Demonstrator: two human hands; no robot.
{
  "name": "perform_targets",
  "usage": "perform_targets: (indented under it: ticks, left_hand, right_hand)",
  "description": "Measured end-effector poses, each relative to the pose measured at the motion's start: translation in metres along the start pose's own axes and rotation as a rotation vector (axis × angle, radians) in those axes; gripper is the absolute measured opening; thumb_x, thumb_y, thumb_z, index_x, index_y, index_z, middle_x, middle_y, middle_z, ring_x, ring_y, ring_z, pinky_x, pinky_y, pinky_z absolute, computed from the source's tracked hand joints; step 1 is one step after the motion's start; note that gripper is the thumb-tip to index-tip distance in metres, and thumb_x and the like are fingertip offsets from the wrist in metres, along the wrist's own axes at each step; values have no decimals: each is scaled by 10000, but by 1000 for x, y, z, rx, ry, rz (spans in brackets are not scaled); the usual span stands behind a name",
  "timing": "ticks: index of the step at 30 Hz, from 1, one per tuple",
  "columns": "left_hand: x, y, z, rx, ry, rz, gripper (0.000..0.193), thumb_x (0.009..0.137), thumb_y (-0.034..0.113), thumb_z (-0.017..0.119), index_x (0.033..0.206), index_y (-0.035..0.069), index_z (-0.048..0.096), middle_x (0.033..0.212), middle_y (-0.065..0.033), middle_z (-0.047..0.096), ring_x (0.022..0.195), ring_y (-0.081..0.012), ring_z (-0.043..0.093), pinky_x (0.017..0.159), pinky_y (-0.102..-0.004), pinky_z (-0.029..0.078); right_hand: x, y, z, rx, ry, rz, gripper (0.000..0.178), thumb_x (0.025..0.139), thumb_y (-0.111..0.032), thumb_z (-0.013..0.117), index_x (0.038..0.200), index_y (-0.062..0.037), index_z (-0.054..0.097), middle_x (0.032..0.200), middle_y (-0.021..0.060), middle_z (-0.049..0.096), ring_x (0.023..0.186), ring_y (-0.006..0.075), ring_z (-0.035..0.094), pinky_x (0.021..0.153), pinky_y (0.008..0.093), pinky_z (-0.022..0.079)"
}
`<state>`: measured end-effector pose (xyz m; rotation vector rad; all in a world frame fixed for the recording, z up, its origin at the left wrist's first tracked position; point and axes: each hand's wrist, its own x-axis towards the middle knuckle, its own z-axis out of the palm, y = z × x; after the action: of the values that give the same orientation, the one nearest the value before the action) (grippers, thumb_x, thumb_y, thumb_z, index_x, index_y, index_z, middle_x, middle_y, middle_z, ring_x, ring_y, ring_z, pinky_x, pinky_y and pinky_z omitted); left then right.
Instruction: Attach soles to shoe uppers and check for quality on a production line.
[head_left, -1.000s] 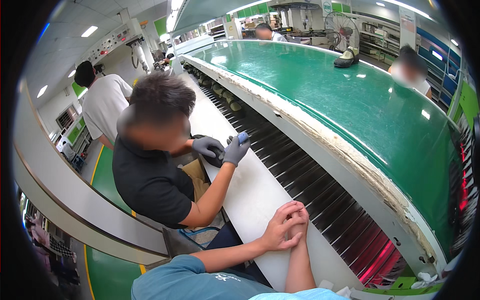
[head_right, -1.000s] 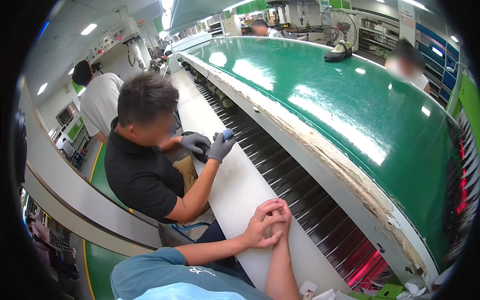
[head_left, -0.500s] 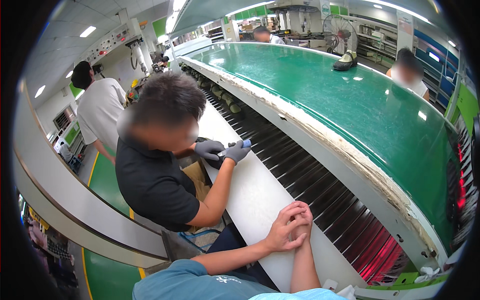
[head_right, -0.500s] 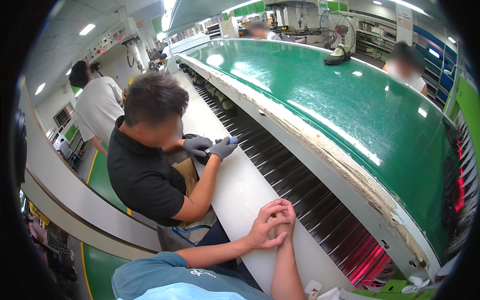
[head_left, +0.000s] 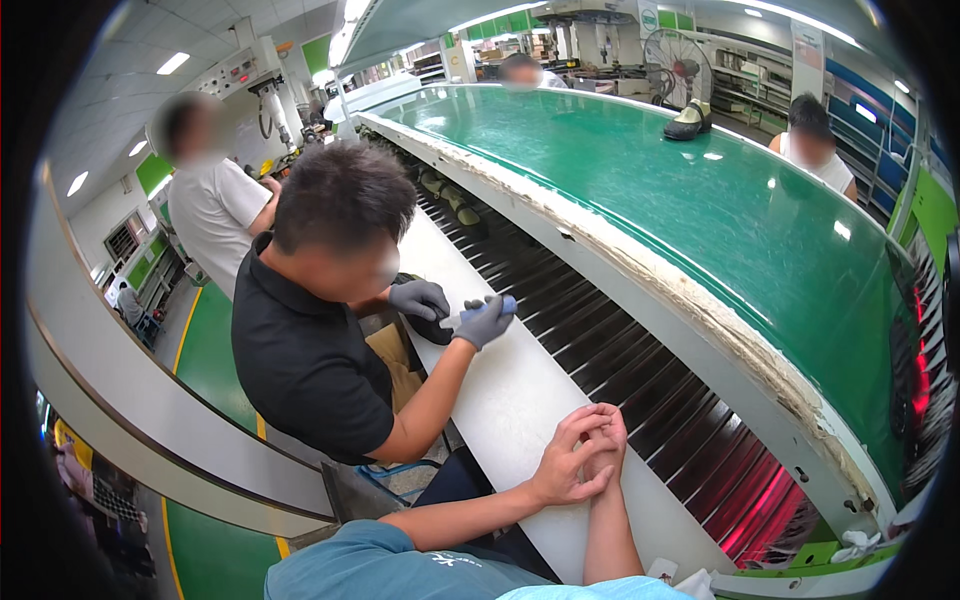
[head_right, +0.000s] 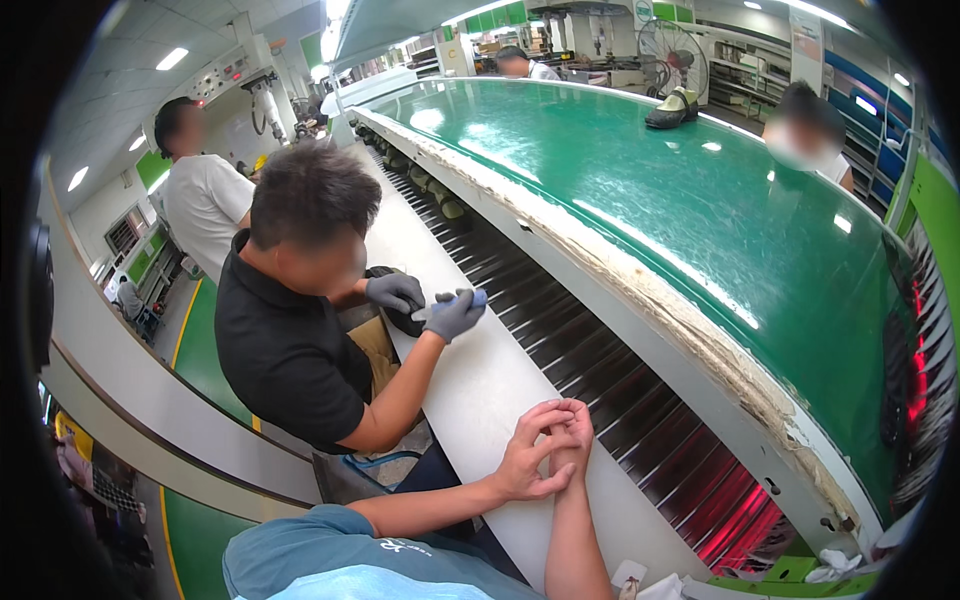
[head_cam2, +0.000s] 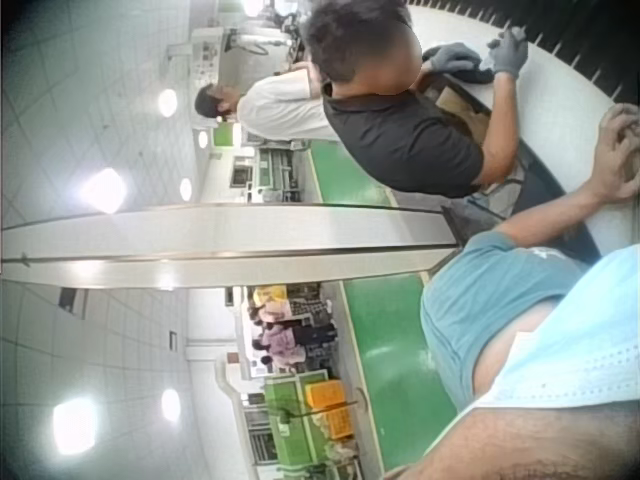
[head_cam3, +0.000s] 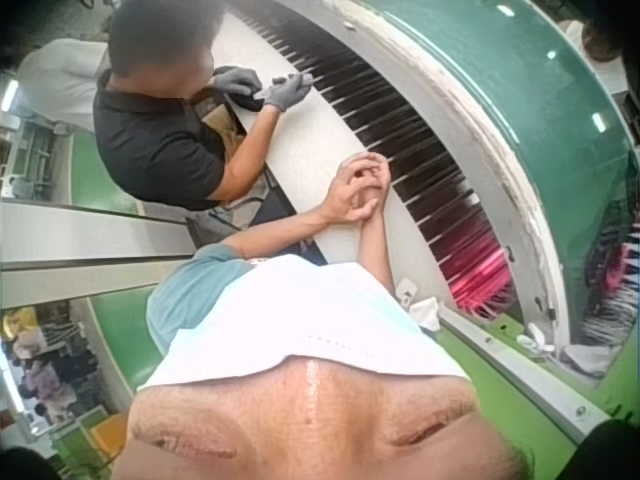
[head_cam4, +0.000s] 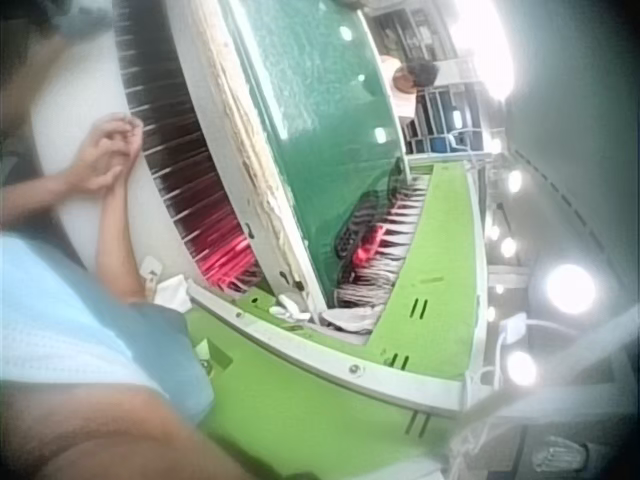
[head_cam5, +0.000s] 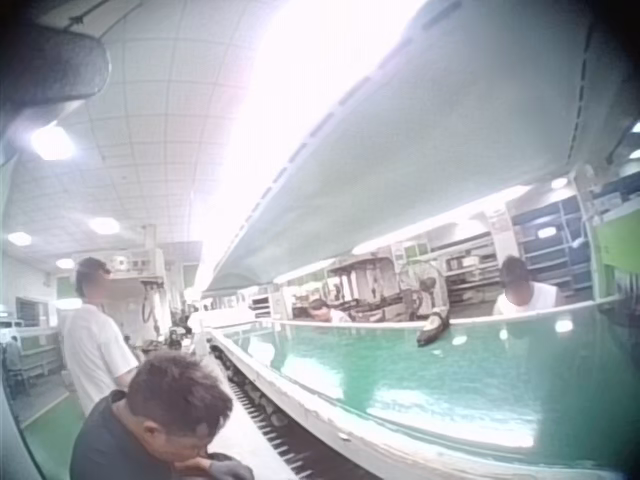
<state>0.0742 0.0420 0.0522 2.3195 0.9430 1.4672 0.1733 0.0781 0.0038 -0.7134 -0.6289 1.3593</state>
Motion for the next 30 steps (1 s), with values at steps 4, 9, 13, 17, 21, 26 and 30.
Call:
perform_targets:
  ticks: [4,9,13,17,21,26,30]
  left_hand:
    - [-2,1,3,-30,49,-42,392,831,203,822,1206,110,756,1518,-185,541,1502,-442,459,1197,-540,457]
    - [1,4,0,-36,82,-70,353,833,174,812,1174,97,766,1517,-187,537,1490,-444,474,1181,-528,470]
    - [2,3,-1,-13,82,-45,370,809,128,811,1174,95,766,1522,-187,540,1488,-438,486,1139,-505,511]
    - [2,3,1,-8,79,-37,364,806,128,812,1166,94,766,1518,-190,540,1492,-440,482,1137,-504,512]
    - [-1,-2,1,-42,102,-56,326,818,121,805,1140,91,761,1517,-190,538,1497,-447,477,1133,-511,515]
    - [0,0,2,-52,102,-55,298,829,111,799,1123,87,757,1514,-189,541,1499,-453,474,1131,-523,520]
    - [-1,-1,1,-54,101,-57,293,831,105,796,1120,83,755,1507,-194,546,1504,-454,470,1117,-518,537]
  right_hand:
    - [-2,-10,6,-34,-22,48,147,1066,-101,721,1162,-26,639,1073,60,719,922,114,677,814,264,588]
    - [-1,-10,5,-90,-72,70,169,1081,-122,713,1186,-4,653,1074,71,739,899,124,688,794,266,587]
    - [3,-1,-3,-123,-62,65,167,1090,-144,709,1171,-12,646,1055,53,728,878,111,675,772,266,584]
    - [12,14,-21,-92,-91,51,226,1077,-206,747,1197,-37,656,1071,49,732,927,133,699,837,278,593]
    - [9,14,-9,-166,-86,51,222,1084,-233,737,1180,-47,660,1037,30,717,900,111,673,806,263,574]
    - [8,8,-13,-199,-116,71,225,1090,-265,732,1148,-60,663,989,1,692,855,89,636,758,253,549]
    - [-4,-11,11,-167,-102,79,211,1101,-270,713,1135,-69,661,962,-16,669,833,81,613,742,243,534]
